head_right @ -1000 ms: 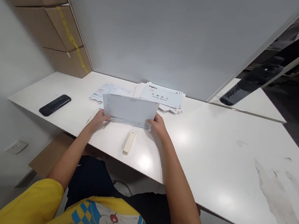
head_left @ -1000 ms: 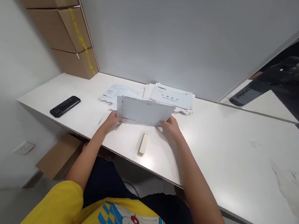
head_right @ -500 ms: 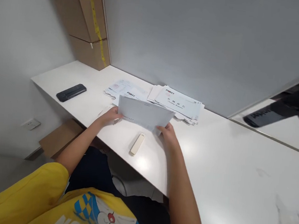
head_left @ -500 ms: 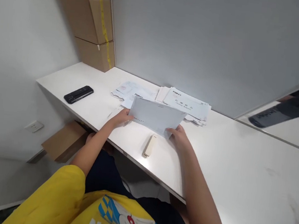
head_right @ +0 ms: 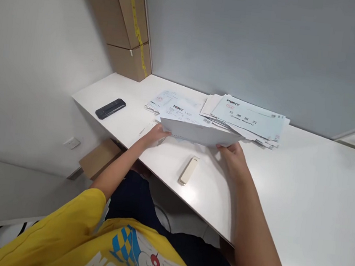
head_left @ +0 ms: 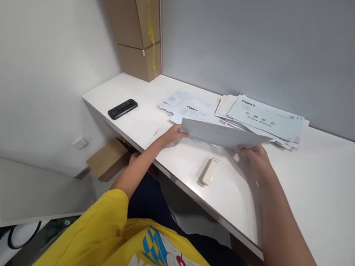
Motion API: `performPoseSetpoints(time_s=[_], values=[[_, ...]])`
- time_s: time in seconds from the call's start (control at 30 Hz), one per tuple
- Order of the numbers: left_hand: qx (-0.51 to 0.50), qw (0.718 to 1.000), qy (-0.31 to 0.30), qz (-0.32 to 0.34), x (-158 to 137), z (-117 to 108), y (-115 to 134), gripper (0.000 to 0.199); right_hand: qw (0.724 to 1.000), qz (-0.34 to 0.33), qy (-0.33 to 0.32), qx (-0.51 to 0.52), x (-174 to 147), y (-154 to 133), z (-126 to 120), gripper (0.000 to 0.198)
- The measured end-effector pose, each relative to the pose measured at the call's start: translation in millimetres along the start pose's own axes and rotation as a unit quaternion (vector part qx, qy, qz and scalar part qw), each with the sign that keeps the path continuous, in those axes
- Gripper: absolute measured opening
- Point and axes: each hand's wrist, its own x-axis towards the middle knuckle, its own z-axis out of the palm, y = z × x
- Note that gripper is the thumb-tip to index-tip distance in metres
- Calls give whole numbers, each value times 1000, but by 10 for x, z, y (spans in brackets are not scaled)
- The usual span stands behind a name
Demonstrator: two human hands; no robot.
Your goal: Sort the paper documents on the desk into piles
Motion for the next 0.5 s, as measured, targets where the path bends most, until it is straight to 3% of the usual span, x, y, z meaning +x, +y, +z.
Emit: performPoseSetpoints(time_s=[0.17, 0.27, 0.37, 0.5], values=[[-9, 997, 1, 76, -15, 83, 72, 69, 999, -26, 9, -43, -124, -146, 230, 37], [-8, 998, 3, 65, -8, 120, 112, 69, 999, -17, 5, -47, -70, -131, 280, 38], [-31, 999, 16, 41, -52, 121, 166, 59, 998, -35, 9, -44, 15, -110, 139, 36], [-71, 990, -13, 121, -124, 46, 224, 59, 995, -62, 84, -8, -295, -213, -191, 39]])
